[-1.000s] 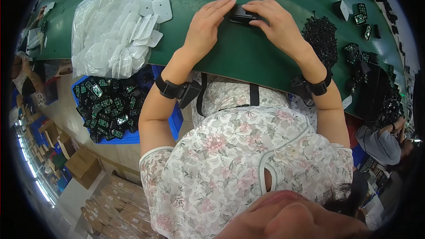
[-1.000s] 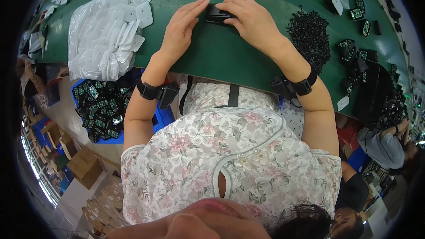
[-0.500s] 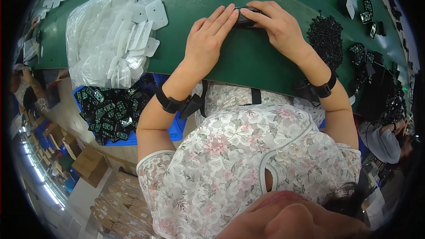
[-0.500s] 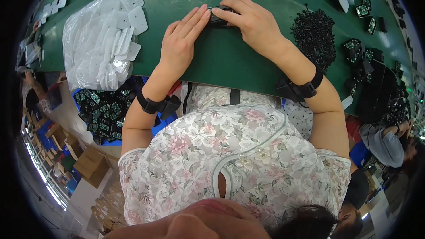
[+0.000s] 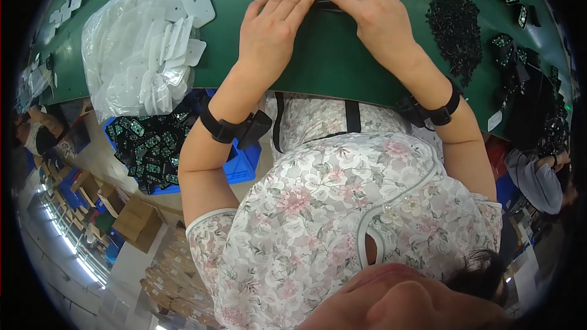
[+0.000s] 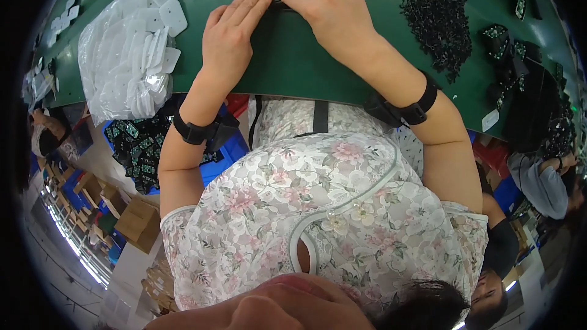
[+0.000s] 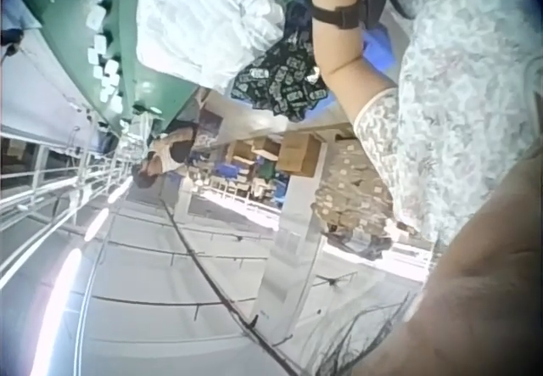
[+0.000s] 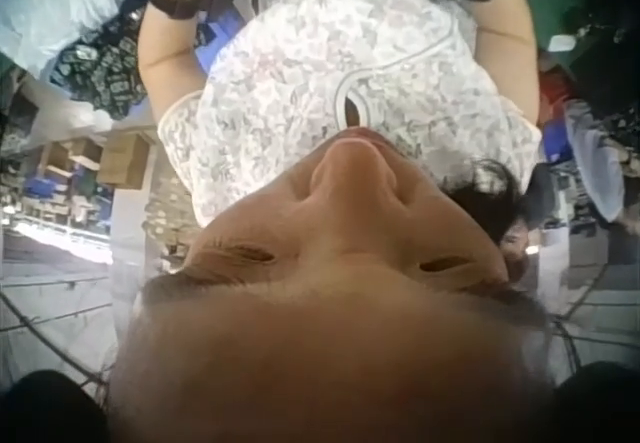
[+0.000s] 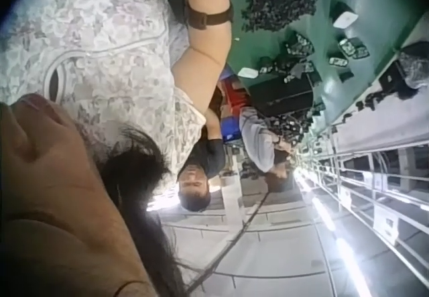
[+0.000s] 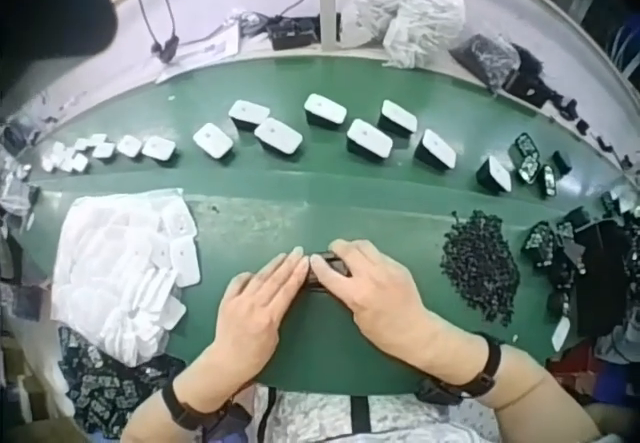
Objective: Assembling electronic components by placing circuit boards into plastic housings on an assembly line.
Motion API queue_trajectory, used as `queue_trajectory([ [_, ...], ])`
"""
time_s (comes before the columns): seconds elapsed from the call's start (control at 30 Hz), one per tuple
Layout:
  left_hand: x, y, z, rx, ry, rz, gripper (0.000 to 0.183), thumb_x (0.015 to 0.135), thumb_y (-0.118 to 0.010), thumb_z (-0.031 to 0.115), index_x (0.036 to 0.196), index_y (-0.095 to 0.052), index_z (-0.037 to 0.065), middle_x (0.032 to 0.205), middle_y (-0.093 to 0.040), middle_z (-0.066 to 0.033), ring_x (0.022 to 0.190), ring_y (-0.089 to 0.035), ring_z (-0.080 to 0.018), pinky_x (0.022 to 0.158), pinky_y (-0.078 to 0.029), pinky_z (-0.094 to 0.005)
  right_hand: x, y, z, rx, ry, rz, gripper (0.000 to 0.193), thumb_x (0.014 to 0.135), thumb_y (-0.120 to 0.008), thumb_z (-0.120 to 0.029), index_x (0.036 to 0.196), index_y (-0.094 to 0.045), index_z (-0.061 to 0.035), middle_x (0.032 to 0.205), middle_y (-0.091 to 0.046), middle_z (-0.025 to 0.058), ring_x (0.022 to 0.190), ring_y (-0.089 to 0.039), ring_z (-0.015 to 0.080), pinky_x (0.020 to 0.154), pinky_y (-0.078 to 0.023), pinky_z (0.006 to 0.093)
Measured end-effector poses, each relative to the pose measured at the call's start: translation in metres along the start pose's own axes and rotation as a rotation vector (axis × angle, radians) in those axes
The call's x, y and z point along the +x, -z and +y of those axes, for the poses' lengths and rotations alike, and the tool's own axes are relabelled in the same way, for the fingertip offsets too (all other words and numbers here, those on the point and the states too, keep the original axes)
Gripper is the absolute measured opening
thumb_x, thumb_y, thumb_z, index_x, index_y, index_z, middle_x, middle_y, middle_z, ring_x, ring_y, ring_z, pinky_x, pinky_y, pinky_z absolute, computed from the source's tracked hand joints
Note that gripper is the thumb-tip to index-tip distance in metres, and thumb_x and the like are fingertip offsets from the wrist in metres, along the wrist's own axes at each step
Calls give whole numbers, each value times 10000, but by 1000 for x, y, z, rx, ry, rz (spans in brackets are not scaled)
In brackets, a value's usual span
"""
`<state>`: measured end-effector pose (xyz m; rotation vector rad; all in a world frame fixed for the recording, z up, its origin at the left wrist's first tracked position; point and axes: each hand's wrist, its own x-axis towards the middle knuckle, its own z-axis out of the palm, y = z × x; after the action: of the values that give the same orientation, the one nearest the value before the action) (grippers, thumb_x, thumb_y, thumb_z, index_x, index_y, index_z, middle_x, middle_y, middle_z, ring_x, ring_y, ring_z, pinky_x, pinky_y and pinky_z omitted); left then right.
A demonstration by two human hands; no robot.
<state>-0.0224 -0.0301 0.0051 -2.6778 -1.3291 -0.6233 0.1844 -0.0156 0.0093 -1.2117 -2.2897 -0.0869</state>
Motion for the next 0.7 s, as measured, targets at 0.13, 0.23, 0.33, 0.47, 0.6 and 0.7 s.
queue_trajectory([
  [0.13,2,3,-1,-6,24,8,616,774,-492,-82,1350,-551,128,1379,-554,-3,1200,-564,-156,916,-438,-318,9,-13,10,196,255,396,395,760,-594,-33,1154,-610,-59,1056,-595,135,943,-591,271,773,-515,336],
  [0.23,16,29,1,-334,114,-76,502,793,-516,8,1285,-587,79,1331,-583,-75,1202,-545,-243,911,-420,-357,15,35,-14,167,90,67,380,768,-586,-45,1146,-618,-63,1057,-595,134,937,-586,288,770,-515,347],
  [0.33,16,-41,-25,-519,-269,587,509,788,-507,-4,1285,-586,74,1336,-581,-66,1171,-554,-248,905,-422,-360,13,17,-8,243,93,91,371,772,-600,-56,1142,-626,-64,1049,-601,121,931,-589,276,765,-515,345],
  [0.47,17,-40,-24,-518,-270,580,508,787,-501,-4,1281,-589,72,1331,-584,-65,1164,-555,-249,905,-422,-358,13,4,-3,388,211,392,365,776,-613,-67,1141,-628,-65,1042,-605,107,924,-591,265,765,-512,342],
  [0.6,10,-41,-24,-428,-270,576,532,778,-500,-10,1299,-574,71,1348,-570,-67,1173,-550,-252,913,-418,-371,18,36,-25,165,-79,-200,370,773,-611,-60,1142,-628,-54,1043,-602,117,929,-597,272,756,-519,341],
  [0.7,13,-49,-20,-402,-269,646,552,767,-502,-22,1308,-564,73,1367,-555,-69,1204,-535,-253,929,-414,-382,9,2,-15,187,203,532,394,766,-605,-53,1159,-621,-43,1054,-595,129,929,-602,280,745,-527,343],
])
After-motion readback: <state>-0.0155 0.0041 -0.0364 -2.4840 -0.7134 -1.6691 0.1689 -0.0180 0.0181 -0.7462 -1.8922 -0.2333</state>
